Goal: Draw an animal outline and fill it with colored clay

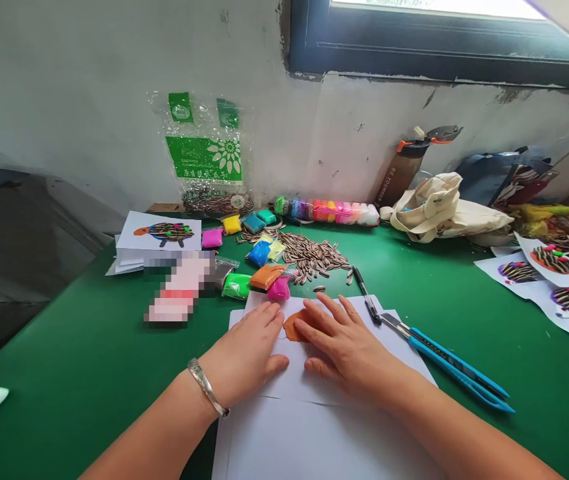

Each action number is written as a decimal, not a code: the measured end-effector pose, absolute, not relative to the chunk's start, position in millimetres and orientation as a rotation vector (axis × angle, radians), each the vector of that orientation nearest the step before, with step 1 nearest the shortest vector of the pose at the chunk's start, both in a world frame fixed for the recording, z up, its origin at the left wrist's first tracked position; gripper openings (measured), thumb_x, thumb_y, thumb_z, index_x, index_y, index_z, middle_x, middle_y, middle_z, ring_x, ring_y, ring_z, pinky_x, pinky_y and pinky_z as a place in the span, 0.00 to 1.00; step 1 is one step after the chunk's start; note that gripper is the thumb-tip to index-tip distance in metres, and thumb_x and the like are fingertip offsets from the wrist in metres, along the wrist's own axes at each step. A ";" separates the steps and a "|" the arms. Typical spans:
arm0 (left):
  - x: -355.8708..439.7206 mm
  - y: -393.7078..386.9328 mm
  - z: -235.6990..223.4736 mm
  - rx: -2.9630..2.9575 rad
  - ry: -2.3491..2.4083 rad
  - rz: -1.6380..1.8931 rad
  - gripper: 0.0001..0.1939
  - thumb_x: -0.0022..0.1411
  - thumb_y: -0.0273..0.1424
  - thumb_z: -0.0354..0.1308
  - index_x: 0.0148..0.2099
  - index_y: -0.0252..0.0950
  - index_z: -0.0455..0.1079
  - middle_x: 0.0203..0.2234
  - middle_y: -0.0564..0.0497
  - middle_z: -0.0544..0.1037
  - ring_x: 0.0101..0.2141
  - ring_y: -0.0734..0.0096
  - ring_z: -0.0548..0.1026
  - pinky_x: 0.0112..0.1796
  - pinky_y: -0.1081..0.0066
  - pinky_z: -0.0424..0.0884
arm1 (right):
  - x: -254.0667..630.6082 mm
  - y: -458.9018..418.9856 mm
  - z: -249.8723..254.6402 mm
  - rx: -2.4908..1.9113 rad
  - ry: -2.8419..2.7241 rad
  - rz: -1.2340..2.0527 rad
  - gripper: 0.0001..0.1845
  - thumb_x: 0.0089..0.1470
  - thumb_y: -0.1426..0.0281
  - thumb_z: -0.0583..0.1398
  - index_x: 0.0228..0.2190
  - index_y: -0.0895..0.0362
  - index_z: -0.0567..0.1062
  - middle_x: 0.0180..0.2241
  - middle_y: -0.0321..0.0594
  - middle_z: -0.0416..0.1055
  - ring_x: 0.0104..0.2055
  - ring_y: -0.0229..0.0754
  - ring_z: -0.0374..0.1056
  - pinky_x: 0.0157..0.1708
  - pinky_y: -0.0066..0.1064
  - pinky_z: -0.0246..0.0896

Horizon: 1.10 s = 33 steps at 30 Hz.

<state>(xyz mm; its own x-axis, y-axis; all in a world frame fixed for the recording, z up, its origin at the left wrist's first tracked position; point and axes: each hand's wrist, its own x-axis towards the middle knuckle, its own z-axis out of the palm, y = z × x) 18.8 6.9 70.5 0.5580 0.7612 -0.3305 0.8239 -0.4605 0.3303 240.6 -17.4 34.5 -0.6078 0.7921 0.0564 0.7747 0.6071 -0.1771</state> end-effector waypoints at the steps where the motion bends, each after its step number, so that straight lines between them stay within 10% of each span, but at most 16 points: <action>1: 18.5 6.7 70.4 2.341 1.277 -0.181 0.32 0.61 0.34 0.59 0.64 0.32 0.58 0.66 0.38 0.54 0.66 0.52 0.50 0.63 0.55 0.52 | 240.2 -17.8 35.2 -1.327 -2.703 0.201 0.28 0.62 0.54 0.53 0.61 0.47 0.61 0.66 0.42 0.52 0.68 0.62 0.41 0.61 0.64 0.40; 17: 17.7 5.2 70.3 2.337 1.264 -0.154 0.31 0.60 0.32 0.58 0.63 0.32 0.58 0.66 0.37 0.54 0.65 0.51 0.51 0.62 0.53 0.53 | 230.9 -20.6 36.5 -1.265 -2.709 0.255 0.28 0.63 0.53 0.49 0.61 0.48 0.61 0.66 0.44 0.49 0.67 0.62 0.41 0.60 0.67 0.37; 33: 17.0 5.0 67.8 2.395 1.240 -0.140 0.31 0.61 0.34 0.59 0.64 0.32 0.57 0.65 0.37 0.57 0.65 0.51 0.53 0.62 0.54 0.55 | 217.2 -19.8 36.5 -1.203 -2.620 0.131 0.19 0.63 0.59 0.52 0.52 0.52 0.70 0.54 0.46 0.67 0.66 0.58 0.45 0.63 0.61 0.31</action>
